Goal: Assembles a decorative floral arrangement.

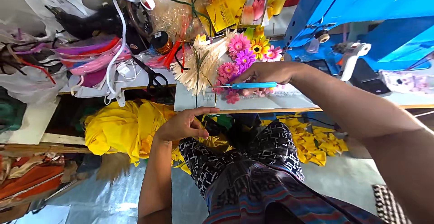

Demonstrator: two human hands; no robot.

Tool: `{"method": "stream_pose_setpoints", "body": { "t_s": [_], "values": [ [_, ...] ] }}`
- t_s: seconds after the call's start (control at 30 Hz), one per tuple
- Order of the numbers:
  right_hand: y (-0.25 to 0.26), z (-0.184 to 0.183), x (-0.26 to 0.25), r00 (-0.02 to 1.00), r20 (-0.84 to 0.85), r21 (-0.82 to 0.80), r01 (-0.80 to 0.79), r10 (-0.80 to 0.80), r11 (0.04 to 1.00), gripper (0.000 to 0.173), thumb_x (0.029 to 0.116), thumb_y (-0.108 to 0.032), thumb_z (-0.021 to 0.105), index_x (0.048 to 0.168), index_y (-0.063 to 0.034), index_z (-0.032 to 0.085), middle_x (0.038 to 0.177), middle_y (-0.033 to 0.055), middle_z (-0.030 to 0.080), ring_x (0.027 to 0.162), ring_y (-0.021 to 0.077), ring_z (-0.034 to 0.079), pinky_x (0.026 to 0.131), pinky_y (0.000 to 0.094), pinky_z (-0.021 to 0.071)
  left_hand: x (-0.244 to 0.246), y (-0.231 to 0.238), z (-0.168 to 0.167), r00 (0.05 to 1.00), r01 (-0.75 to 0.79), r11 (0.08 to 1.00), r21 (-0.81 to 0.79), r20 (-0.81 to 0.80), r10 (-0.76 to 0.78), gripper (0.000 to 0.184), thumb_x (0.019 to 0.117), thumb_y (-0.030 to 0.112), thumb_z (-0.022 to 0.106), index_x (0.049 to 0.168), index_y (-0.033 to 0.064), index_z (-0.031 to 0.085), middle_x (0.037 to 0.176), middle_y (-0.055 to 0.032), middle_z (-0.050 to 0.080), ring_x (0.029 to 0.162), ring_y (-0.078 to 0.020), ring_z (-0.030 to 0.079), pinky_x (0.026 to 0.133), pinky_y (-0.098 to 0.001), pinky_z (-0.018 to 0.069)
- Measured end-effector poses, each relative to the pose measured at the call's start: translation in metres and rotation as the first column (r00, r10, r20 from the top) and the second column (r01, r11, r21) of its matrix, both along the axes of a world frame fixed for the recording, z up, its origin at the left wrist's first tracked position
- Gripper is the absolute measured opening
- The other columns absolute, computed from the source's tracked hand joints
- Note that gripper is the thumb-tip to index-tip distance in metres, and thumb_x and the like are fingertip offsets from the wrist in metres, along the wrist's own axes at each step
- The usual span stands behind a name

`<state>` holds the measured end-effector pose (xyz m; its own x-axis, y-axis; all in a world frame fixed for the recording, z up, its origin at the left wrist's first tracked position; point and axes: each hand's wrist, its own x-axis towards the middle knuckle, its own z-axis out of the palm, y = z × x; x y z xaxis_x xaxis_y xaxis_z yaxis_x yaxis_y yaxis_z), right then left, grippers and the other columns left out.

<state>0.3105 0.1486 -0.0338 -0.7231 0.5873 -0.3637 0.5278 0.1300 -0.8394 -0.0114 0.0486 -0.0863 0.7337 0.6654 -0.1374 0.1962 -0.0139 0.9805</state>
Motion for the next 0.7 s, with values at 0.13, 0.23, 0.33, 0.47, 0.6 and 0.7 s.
{"method": "stream_pose_setpoints", "body": {
  "t_s": [0.13,0.23,0.33,0.47,0.6,0.7],
  "values": [
    [0.001,0.012,-0.003,0.999,0.038,0.105,-0.042,0.038,0.994,0.03,0.0948,-0.016,0.073,0.123,-0.0068,0.073,0.086,0.0046,0.071,0.057,0.0046,0.061,0.049,0.018,0.0515,-0.004,0.001,-0.001,1.0,-0.014,1.0,-0.012,0.014,0.014,0.056,0.0883,0.005,0.071,0.142,0.0113,0.058,0.092,0.001,0.075,0.061,-0.0001,0.065,0.061,-0.0147,0.0568],
    [-0.001,0.017,-0.004,0.997,0.077,0.172,-0.041,0.028,0.984,0.031,0.0934,-0.013,0.075,0.124,-0.0077,0.074,0.092,0.0065,0.073,0.066,0.0072,0.062,0.059,0.0219,0.0523,-0.009,0.003,0.001,0.977,-0.203,0.977,0.07,-0.053,0.207,0.038,0.0889,-0.003,0.068,0.126,0.0029,0.066,0.109,-0.0028,0.074,0.071,-0.0044,0.068,0.069,-0.0205,0.0593],
    [-0.001,0.016,0.002,0.998,0.059,0.205,-0.007,-0.005,0.979,0.033,0.093,-0.012,0.075,0.126,-0.007,0.072,0.093,0.006,0.073,0.07,0.0066,0.064,0.065,0.0219,0.0532,-0.014,0.009,-0.005,0.824,-0.527,0.825,0.204,-0.115,0.555,0.016,0.0937,-0.004,0.066,0.108,-0.0014,0.072,0.108,-0.0093,0.073,0.08,-0.0138,0.07,0.075,-0.0305,0.0601],
    [-0.004,0.013,0.004,0.999,0.02,0.178,0.04,-0.044,0.983,0.036,0.0928,-0.017,0.076,0.127,-0.0067,0.072,0.087,0.0062,0.072,0.061,0.0058,0.063,0.056,0.0201,0.0536,0.014,0.016,-0.004,0.663,-0.74,0.648,0.181,0.036,0.747,0.014,0.0975,0.003,0.066,0.109,-0.0018,0.071,0.098,-0.0062,0.073,0.084,-0.0097,0.071,0.082,-0.0281,0.0604],
    [-0.005,0.008,0.002,1.0,0.006,0.188,0.019,-0.02,0.982,0.032,0.0936,-0.016,0.075,0.124,-0.0079,0.073,0.088,0.0048,0.073,0.061,0.0047,0.063,0.055,0.0197,0.0531,0.045,0.03,-0.006,0.714,-0.7,0.683,0.208,0.18,0.677,0.02,0.0949,0.007,0.07,0.113,-0.0031,0.07,0.103,-0.0078,0.073,0.09,-0.0103,0.071,0.086,-0.0292,0.0598],
    [-0.005,0.008,0.004,1.0,0.022,0.185,0.014,-0.019,0.983,0.032,0.0938,-0.016,0.075,0.125,-0.0082,0.073,0.085,0.0041,0.073,0.057,0.0039,0.06,0.051,0.0187,0.0505,0.054,0.045,-0.008,0.778,-0.628,0.735,0.255,0.192,0.598,0.038,0.0869,0.002,0.077,0.122,-0.0046,0.063,0.103,-0.0096,0.072,0.088,-0.0106,0.072,0.083,-0.028,0.061]
  ]
}}
